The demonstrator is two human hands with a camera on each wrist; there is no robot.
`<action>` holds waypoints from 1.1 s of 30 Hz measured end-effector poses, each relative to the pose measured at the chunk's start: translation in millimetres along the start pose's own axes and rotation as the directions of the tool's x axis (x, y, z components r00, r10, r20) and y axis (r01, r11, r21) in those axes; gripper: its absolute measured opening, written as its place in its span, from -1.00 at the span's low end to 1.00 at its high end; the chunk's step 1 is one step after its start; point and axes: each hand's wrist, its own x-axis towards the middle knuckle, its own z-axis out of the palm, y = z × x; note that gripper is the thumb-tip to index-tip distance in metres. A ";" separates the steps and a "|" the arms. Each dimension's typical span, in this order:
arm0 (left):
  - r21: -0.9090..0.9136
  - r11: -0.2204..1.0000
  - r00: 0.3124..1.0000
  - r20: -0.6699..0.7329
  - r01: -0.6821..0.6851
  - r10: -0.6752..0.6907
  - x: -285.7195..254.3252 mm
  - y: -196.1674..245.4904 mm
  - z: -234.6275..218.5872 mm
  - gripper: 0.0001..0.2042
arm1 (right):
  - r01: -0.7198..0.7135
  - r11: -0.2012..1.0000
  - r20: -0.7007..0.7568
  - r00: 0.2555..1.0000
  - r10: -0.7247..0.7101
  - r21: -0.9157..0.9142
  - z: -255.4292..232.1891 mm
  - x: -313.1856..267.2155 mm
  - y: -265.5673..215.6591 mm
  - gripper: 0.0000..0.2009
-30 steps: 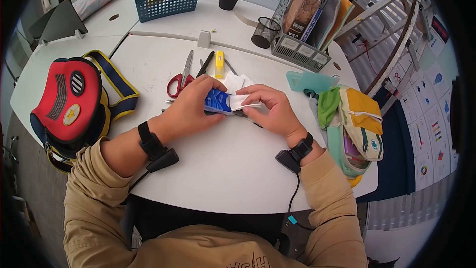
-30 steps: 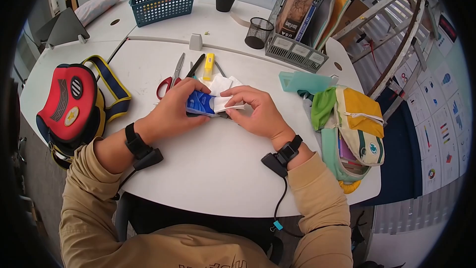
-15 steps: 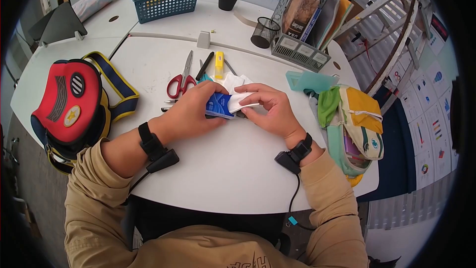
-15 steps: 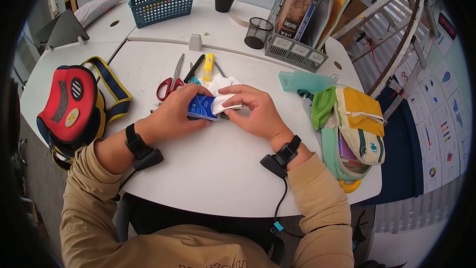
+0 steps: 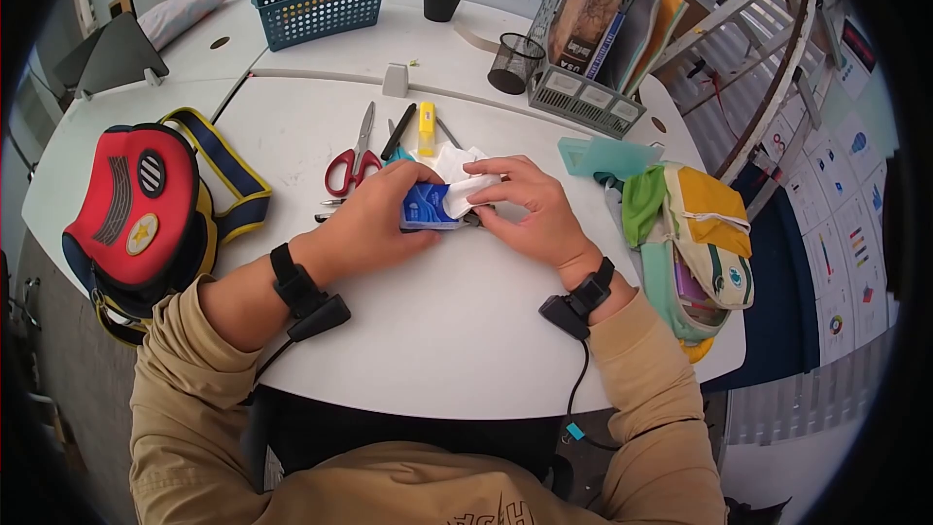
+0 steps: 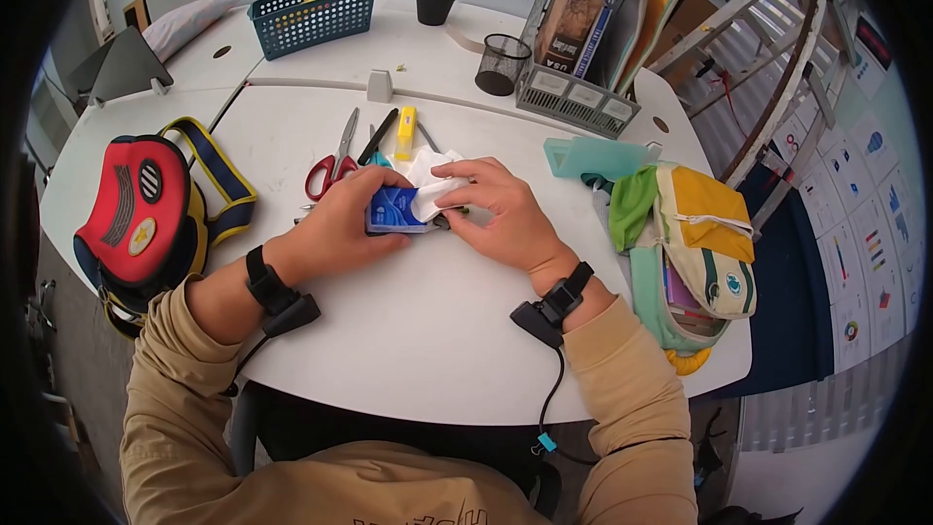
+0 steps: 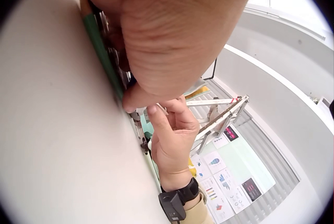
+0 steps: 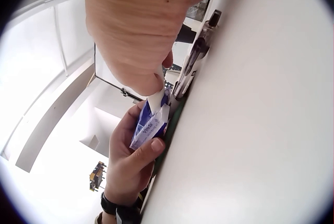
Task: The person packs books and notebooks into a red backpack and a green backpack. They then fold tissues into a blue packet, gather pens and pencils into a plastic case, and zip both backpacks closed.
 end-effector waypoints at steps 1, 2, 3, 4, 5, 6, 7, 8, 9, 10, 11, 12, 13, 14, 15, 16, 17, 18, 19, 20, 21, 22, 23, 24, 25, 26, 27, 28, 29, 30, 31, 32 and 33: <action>0.005 1.000 1.000 -0.002 0.000 0.000 -0.1 -0.4 0.2 -0.29 | -0.001 1.000 0.001 1.000 0.001 0.000 -0.2 0.0 -0.2 -0.80; 0.009 1.000 1.000 -0.004 0.001 -0.001 -0.3 -0.3 0.5 -0.29 | -0.002 1.000 0.002 1.000 0.002 -0.001 -0.3 -0.1 -0.4 -0.79; 0.014 1.000 1.000 -0.006 0.001 -0.001 -0.5 -0.2 0.8 -0.29 | -0.003 1.000 0.003 1.000 0.003 -0.001 -0.5 -0.2 -0.6 -0.79; 0.018 1.000 1.000 -0.008 0.002 -0.002 -0.7 -0.2 0.9 -0.29 | 0.006 1.000 -0.001 1.000 -0.006 0.000 -0.3 -0.6 -0.2 -0.79; 0.014 1.000 1.000 -0.008 -0.001 0.001 -0.7 -0.7 1.1 -0.29 | 0.015 1.000 -0.004 1.000 -0.015 0.001 0.4 -1.2 0.9 -0.78; 0.009 1.000 1.000 -0.008 -0.004 0.004 -0.8 -1.4 1.2 -0.30 | 0.023 1.000 -0.007 1.000 -0.023 0.002 0.8 -1.3 1.3 -0.78; 0.005 1.000 1.000 -0.008 -0.006 0.006 -0.8 -1.8 1.2 -0.30 | 0.030 0.999 -0.008 1.000 -0.030 -0.014 0.7 -0.8 0.9 -0.78; 0.002 1.000 1.000 -0.006 -0.002 0.002 -0.9 -1.7 1.0 -0.30 | 0.037 0.999 -0.009 0.999 -0.037 -0.031 0.2 0.0 -0.2 -0.78; 0.000 1.000 1.000 -0.004 0.003 -0.003 -0.9 -1.7 0.9 -0.30 | 0.044 0.998 -0.010 0.999 -0.044 -0.048 -0.3 0.6 -1.2 -0.78; -0.003 1.000 1.000 -0.002 0.007 -0.007 -0.8 -1.6 0.9 -0.30 | 0.047 0.997 -0.006 0.999 -0.047 -0.066 -0.8 1.0 -2.3 -0.79; 0.001 1.000 1.000 -0.005 0.003 -0.003 -0.7 -1.4 1.1 -0.30 | 0.050 0.995 -0.002 0.999 -0.050 -0.083 -1.3 1.2 -3.6 -0.79; 0.004 1.000 1.000 -0.007 0.000 0.000 -0.8 -1.2 1.2 -0.30 | 0.054 0.993 0.002 0.999 -0.054 -0.101 -1.6 1.6 -4.9 -0.79; 0.008 1.000 1.000 -0.010 -0.002 0.002 -1.1 -1.0 1.5 -0.30 | 0.058 0.993 0.010 0.998 -0.057 -0.100 -1.6 1.9 -6.5 -0.79; 0.013 1.000 1.000 -0.014 -0.009 0.009 -1.3 -1.5 2.0 -0.31 | 0.063 0.993 0.018 0.998 -0.061 -0.098 -1.3 2.2 -8.3 -0.80; 0.018 1.000 1.000 -0.019 -0.015 0.016 -1.2 -2.5 2.8 -0.31 | 0.067 0.993 0.025 0.998 -0.065 -0.097 -1.3 2.1 -9.2 -0.80; 0.023 0.999 0.999 -0.024 -0.022 0.023 -1.1 -2.9 3.0 -0.31 | 0.051 0.997 0.024 0.998 -0.050 -0.060 -1.0 0.9 -8.3 -0.79; 0.017 1.000 1.000 -0.016 -0.012 0.012 -0.9 -2.4 2.5 -0.32 | 0.036 0.999 0.024 0.999 -0.035 -0.024 -0.2 -0.7 -5.9 -0.78; 0.011 1.000 1.000 -0.009 -0.002 0.002 -0.7 -1.6 1.9 -0.32 | 0.020 1.000 0.024 0.999 -0.020 0.013 0.6 -2.1 -4.1 -0.77; 0.005 1.000 1.000 -0.002 0.009 -0.009 -0.7 -1.0 1.1 -0.33 | -0.006 0.999 0.023 1.000 0.005 0.038 1.4 -2.8 -3.1 -0.79; 0.003 1.000 1.000 -0.003 0.013 -0.013 -1.0 -0.1 0.8 -0.33 | -0.031 0.997 0.022 0.999 0.030 0.064 2.2 -3.4 -2.2 -0.81; 0.001 1.000 1.000 -0.003 0.017 -0.017 -1.4 1.0 0.9 -0.33 | -0.057 0.994 0.023 0.998 0.055 0.089 2.8 -3.5 -2.0 -0.83; -0.002 1.000 1.000 -0.004 0.021 -0.021 -1.6 1.5 0.9 -0.34 | -0.060 0.993 0.021 0.998 0.058 0.104 3.2 -3.3 -2.3 -0.83; 0.000 1.000 1.000 -0.004 0.017 -0.017 -1.7 1.4 0.7 -0.34 | -0.063 0.991 0.019 0.998 0.061 0.119 3.5 -3.0 -2.6 -0.83; 0.002 1.000 1.000 -0.003 0.014 -0.014 -1.8 1.2 0.6 -0.34 | -0.066 0.989 0.017 0.998 0.065 0.134 3.7 -2.8 -2.8 -0.83; 0.004 1.000 1.000 -0.003 0.010 -0.009 -1.8 1.1 0.5 -0.34 | -0.059 0.988 0.041 0.998 0.053 0.142 3.1 -3.1 -1.7 -0.80; -0.001 1.000 1.000 0.002 0.012 -0.012 -1.7 1.7 0.1 -0.34 | -0.051 0.988 0.065 0.997 0.042 0.149 2.0 -4.1 0.4 -0.78; -0.006 1.000 1.000 0.007 0.014 -0.014 -1.7 3.0 -0.6 -0.34 | -0.044 0.987 0.089 0.996 0.030 0.157 1.6 -4.6 1.4 -0.76; -0.010 1.000 1.000 0.012 0.016 -0.016 -1.8 3.6 -1.0 -0.34 | -0.076 0.976 0.101 0.993 0.056 0.202 2.2 -4.7 0.9 -0.74; -0.010 1.000 1.000 0.008 0.009 -0.009 -1.9 2.8 -0.7 -0.33 | -0.108 0.963 0.115 0.990 0.081 0.246 3.3 -5.1 0.2 -0.73; -0.010 1.000 1.000 0.005 0.002 -0.002 -1.9 1.6 0.0 -0.33 | -0.140 0.947 0.129 0.986 0.106 0.290 4.4 -5.1 -0.2 -0.72; -0.010 1.000 1.000 0.001 -0.005 0.005 -2.0 0.7 0.6 -0.33 | -0.180 0.920 0.109 0.983 0.151 0.349 6.0 -4.6 0.9 -0.72; -0.007 1.000 1.000 0.000 -0.007 0.007 -2.0 0.5 0.7 -0.33 | -0.217 0.887 0.092 0.976 0.196 0.408 8.4 -4.4 3.7 -0.71; -0.005 1.000 1.000 -0.001 -0.009 0.009 -1.9 0.4 0.9 -0.34 | -0.250 0.849 0.078 0.967 0.242 0.466 10.3 -4.3 6.1 -0.71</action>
